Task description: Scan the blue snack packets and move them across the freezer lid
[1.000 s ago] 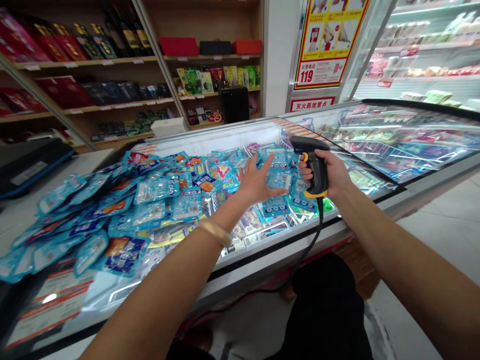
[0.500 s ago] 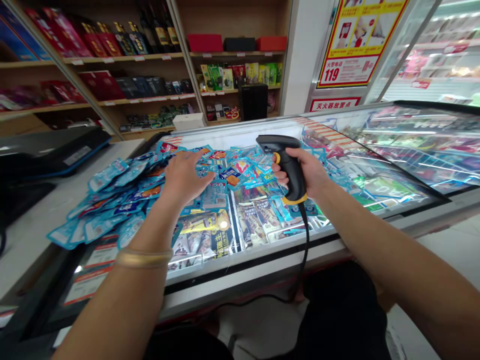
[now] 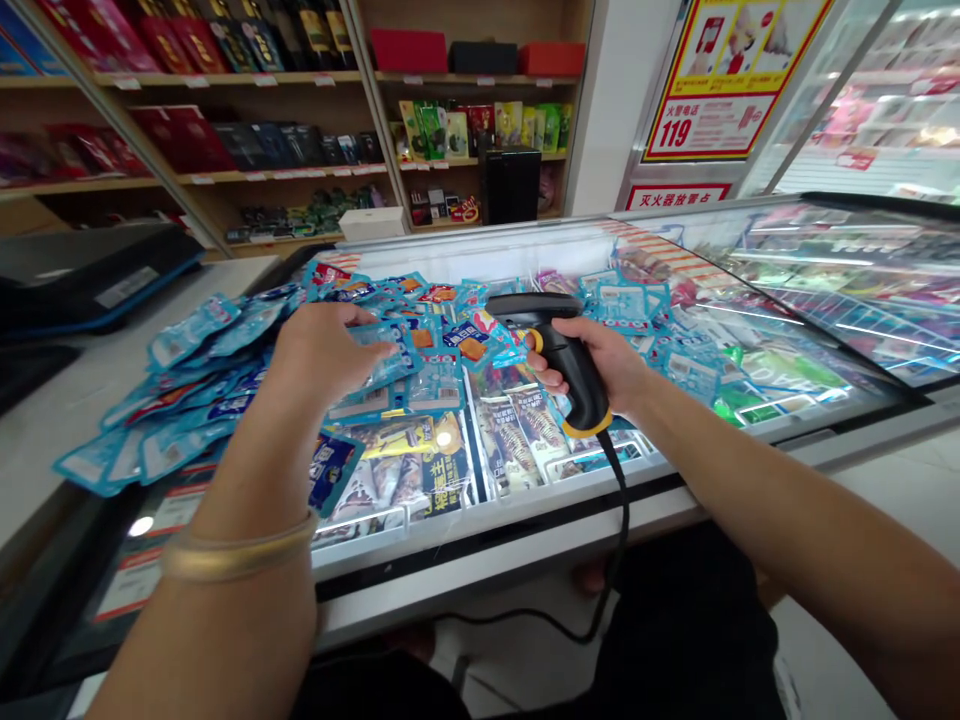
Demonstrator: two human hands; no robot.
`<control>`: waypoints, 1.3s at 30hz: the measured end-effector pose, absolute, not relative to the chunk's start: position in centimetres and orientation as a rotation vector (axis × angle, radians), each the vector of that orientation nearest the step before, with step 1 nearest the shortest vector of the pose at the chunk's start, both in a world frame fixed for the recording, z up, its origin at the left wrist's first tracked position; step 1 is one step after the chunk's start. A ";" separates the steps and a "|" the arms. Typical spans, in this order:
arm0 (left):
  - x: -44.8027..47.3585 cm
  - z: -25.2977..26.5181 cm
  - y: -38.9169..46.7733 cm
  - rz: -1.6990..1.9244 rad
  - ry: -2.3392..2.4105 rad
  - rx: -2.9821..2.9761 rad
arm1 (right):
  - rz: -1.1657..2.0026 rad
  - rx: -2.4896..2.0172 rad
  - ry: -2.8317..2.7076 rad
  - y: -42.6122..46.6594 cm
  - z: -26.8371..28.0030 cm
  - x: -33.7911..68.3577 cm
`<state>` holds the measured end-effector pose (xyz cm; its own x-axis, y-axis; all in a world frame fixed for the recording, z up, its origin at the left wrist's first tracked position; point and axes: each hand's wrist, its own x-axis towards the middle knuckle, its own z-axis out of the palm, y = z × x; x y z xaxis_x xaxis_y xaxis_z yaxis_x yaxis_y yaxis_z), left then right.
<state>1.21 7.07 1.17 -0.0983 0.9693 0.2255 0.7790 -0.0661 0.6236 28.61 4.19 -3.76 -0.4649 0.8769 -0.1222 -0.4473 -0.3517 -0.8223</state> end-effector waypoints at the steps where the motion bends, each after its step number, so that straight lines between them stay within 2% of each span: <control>1: 1.3 1.4 6.8 0.928 1.954 1.862 | 1.925 -0.722 -0.932 4.2 -3.8 28.6; 3: 1.7 1.4 6.5 1.016 1.963 1.872 | 1.931 -0.736 -0.926 4.1 -3.8 28.5; 6: 2.5 0.6 6.7 1.240 1.669 1.762 | 1.945 -0.748 -0.917 3.9 -3.7 28.5; 11: 3.7 -1.3 7.7 1.370 1.538 1.684 | 1.989 -0.771 -0.959 3.5 -3.3 28.7; 19: 4.3 -2.2 7.7 1.319 1.571 1.788 | 2.070 -0.894 -1.099 3.2 -3.8 29.0; 39: 5.0 -2.0 7.5 1.352 1.528 1.733 | 2.081 -0.831 -1.121 3.4 -4.0 29.0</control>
<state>4.98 7.48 -2.03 -0.1004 0.9260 0.3638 0.4737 -0.2771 0.8360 29.03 3.40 -3.96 -0.6063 0.7608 -0.2316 -0.2251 -0.4434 -0.8676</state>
